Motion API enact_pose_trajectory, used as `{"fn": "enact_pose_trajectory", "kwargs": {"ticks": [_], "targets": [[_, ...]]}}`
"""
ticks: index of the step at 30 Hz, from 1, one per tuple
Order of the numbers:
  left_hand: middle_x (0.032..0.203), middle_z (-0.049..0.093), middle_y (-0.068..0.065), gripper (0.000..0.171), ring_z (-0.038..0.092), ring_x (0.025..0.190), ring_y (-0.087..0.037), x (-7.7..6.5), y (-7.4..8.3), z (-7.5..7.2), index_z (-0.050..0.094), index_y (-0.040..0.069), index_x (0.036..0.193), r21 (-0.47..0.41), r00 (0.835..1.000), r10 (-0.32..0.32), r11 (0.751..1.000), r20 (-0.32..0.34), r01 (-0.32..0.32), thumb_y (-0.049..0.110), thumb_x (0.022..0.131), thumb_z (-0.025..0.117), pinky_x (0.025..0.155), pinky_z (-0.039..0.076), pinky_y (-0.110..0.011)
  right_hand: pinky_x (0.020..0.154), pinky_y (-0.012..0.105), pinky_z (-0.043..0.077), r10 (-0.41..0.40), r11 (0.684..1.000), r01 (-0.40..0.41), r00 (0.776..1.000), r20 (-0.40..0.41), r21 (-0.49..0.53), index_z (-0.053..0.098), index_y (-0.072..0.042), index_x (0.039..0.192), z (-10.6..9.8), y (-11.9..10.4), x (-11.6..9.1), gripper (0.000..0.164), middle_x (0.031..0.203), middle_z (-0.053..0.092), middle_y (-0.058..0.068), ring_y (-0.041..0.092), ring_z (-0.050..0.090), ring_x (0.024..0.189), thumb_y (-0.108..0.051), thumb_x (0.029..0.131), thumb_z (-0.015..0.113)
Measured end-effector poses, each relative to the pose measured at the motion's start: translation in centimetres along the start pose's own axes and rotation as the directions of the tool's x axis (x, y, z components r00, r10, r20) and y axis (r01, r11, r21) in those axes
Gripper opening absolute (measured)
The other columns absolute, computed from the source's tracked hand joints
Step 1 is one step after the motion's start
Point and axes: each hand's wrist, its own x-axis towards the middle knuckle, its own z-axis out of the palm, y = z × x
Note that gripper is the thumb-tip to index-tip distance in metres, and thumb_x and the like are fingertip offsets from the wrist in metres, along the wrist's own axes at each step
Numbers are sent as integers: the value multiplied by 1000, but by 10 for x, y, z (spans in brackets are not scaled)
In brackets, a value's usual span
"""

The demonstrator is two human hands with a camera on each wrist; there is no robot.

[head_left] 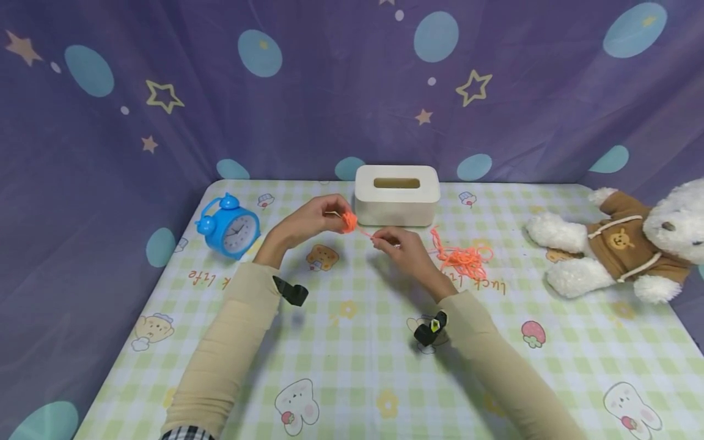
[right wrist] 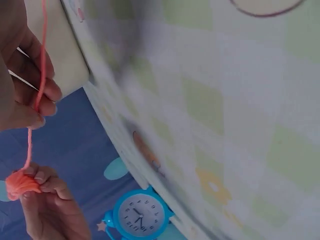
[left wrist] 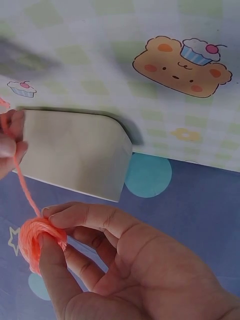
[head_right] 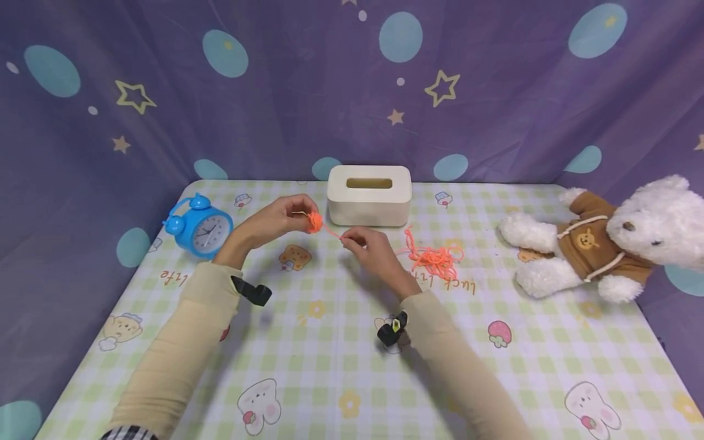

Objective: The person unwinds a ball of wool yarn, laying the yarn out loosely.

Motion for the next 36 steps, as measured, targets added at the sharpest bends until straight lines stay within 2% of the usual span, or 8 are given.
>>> {"fn": "enact_pose_trajectory", "kwargs": {"ticks": [4, 8, 15, 19, 23, 29, 36], "targets": [[108, 60, -11, 12, 58, 98, -28, -1, 0, 0, 58, 5, 102, 2, 1000, -7, 1000, 2, 7, 3, 91, 57, 91, 53, -43, 66, 24, 53, 46, 998, -42, 996, -77, 53, 70, -5, 99, -6, -3, 1, 17, 87, 72, 8, 20, 68, 80, -19, 94, 63], [107, 60, -11, 15, 58, 99, -28, -2, 1, 0, 57, 6, 104, 4, 1000, -27, 1000, 0, 27, 3, 90, 57, 90, 53, -41, 61, 19, 49, 78, 993, -61, 981, -175, 100, 69, -6, 98, -16, -8, 2, 18, 85, 70, 10, 21, 66, 78, -23, 93, 63], [109, 58, -11, 18, 57, 101, -28, -3, -1, -2, 54, 4, 108, -2, 999, -38, 999, 12, 38, 2, 91, 55, 91, 53, -40, 67, 12, 48, 110, 980, -56, 950, -291, 189, 68, 0, 100, -35, -14, 2, 18, 90, 70, 18, 8, 63, 77, -16, 93, 64], [108, 57, -11, 17, 57, 101, -29, -3, -1, -3, 55, 5, 108, 1, 999, -36, 999, 12, 36, 2, 91, 54, 91, 53, -41, 64, 11, 47, 123, 977, -58, 939, -321, 205, 66, 6, 101, -47, -29, -4, 17, 90, 68, 24, 9, 64, 75, -8, 92, 63], [107, 58, -12, 16, 57, 100, -29, -4, -2, -3, 56, 5, 108, 7, 1000, -30, 1000, 10, 29, 3, 92, 55, 90, 53, -41, 64, 12, 46, 122, 980, -59, 934, -336, 192, 65, 8, 101, -57, -41, -11, 18, 88, 67, 26, 10, 64, 73, -7, 93, 62], [106, 59, -12, 14, 58, 100, -29, -4, -1, -3, 57, 6, 106, 12, 1000, -28, 1000, 13, 27, 4, 92, 56, 90, 53, -40, 65, 13, 48, 141, 975, -63, 919, -369, 215, 64, 9, 101, -67, -35, -16, 19, 89, 65, 28, 19, 64, 75, -8, 94, 61], [103, 58, -11, 15, 57, 99, -28, -5, -1, -4, 56, 4, 106, -4, 999, -38, 999, 1, 38, 2, 92, 55, 91, 53, -41, 68, 13, 48, 122, 976, -32, 898, -423, 215, 63, 11, 101, -79, -29, -20, 19, 87, 63, 30, 12, 63, 73, -7, 94, 60]]}}
